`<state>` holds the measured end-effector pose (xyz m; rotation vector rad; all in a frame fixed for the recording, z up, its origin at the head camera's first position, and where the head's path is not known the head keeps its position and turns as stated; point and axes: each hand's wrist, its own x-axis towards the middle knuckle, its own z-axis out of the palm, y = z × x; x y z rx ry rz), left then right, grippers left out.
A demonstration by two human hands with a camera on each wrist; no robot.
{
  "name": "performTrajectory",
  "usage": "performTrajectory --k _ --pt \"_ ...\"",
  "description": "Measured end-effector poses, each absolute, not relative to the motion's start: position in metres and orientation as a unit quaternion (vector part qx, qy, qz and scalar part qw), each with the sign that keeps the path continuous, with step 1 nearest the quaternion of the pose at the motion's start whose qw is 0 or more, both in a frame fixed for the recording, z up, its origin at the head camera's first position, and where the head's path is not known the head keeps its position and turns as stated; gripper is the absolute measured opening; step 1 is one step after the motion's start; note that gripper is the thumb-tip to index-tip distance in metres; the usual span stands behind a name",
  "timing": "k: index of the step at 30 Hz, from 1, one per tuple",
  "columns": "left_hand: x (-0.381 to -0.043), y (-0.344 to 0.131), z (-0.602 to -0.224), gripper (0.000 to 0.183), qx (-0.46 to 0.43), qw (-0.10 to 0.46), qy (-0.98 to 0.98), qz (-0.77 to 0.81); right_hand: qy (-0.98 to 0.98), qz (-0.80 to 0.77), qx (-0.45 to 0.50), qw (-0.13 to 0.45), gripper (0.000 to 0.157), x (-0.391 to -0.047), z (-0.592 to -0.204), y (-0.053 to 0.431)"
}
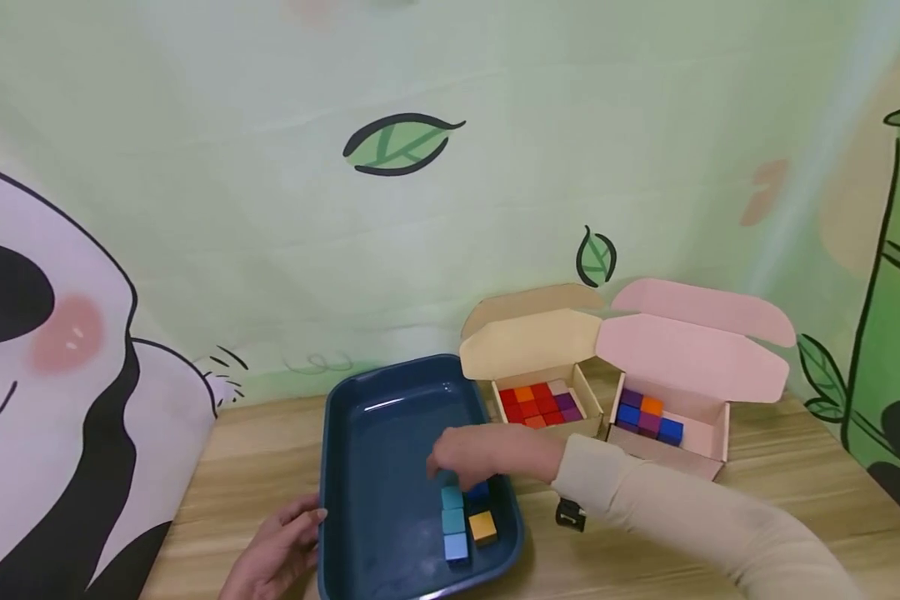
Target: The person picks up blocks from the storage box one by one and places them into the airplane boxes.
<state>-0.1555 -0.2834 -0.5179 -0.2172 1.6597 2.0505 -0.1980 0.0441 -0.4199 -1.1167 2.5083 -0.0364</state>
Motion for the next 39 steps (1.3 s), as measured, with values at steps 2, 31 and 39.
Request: performTrajectory --k 2,31,39 --pt "-0.155 -0.285 -0.519 0.047 -0.083 0.246 0.608 0.75 0.889 0.024 -0.411 0.199 0.042 -0.199 -0.429 0.035" --pt "-0.158 -0.285 -0.518 0.052 -0.091 0.237 0.615 0.746 0.911 -0.027 -0.399 0.101 0.027 -0.201 -0.392 0.065" --pt "-0.155 -0.286 -0.519 0.045 -0.071 0.25 0.597 0.759 0.921 -0.072 -0.379 0.049 0.022 -0.201 -0.382 0.128"
